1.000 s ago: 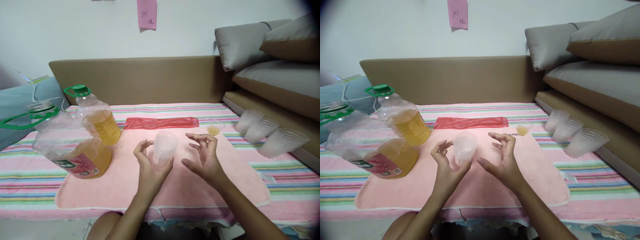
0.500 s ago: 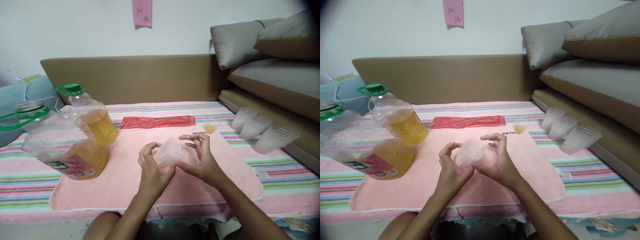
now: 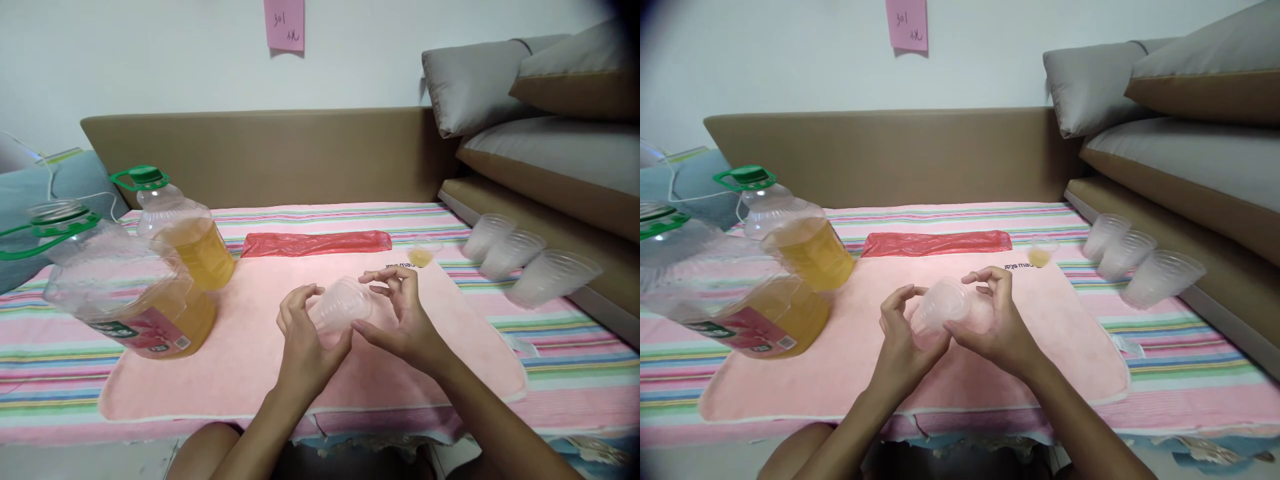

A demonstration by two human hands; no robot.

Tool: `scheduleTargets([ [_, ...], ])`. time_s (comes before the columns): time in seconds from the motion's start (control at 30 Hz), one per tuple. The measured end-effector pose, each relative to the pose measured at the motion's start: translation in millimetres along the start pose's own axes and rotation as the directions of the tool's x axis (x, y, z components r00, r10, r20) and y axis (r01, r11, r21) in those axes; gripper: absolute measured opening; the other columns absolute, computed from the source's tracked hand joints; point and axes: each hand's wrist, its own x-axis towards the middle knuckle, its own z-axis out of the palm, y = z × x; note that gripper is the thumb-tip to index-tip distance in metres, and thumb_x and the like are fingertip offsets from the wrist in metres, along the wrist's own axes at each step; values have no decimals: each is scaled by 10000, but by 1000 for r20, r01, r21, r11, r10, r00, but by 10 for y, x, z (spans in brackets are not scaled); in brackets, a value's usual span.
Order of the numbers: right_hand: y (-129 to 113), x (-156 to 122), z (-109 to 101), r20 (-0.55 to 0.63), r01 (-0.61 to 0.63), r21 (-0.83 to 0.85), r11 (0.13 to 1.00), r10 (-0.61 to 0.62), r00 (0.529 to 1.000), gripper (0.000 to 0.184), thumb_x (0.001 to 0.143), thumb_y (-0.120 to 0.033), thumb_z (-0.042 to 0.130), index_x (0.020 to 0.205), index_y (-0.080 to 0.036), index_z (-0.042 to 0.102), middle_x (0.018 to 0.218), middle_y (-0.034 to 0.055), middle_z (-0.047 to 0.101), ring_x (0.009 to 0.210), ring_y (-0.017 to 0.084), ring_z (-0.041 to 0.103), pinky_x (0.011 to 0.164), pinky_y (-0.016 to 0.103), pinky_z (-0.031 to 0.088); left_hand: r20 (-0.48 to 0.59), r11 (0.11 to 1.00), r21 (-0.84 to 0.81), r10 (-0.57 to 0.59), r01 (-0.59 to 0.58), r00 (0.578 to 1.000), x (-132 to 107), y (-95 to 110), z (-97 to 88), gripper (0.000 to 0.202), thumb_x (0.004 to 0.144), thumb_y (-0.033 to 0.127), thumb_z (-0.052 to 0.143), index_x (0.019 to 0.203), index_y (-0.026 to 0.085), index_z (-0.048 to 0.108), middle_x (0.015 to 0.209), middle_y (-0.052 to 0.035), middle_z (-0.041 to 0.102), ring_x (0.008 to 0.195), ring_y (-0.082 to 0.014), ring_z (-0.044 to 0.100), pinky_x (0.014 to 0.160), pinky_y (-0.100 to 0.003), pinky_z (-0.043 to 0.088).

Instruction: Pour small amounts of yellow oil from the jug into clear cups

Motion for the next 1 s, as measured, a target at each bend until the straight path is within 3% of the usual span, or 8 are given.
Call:
scheduleTargets([
  [0.57,13,5,2,16,-15,49,999,14,1000,672,901,-345,903,1355,-358,407,1376,52,522,1363,302,520,1136,595,365,9,999,26,46,-46,999,-10,-22,4,786,870,290,803,1497,283,328,1407,-149,544,1358,-388,532,1120,-663,422],
  [0.77,82,0,-1,14,-54,100,994,53,998,618,948,-363,879,1350,-366,408,1364,55,511,1354,312,513,1144,634,383,1,974,101,203,-202,979,-25,-28,9,639,982,289,724,1516,240,377,1444,-164,581,1454,-382,464,1187,-617,359],
  [1.0,108,13,8,9,-100,130,986,100,995,601,950,-396,877,1312,-338,402,1320,58,511,1304,296,517,1122,607,399,54,966,117,227,-232,972,-17,14,-16,516,1002,237,690,1449,287,437,1449,-137,593,1527,-390,408,1205,-660,298],
])
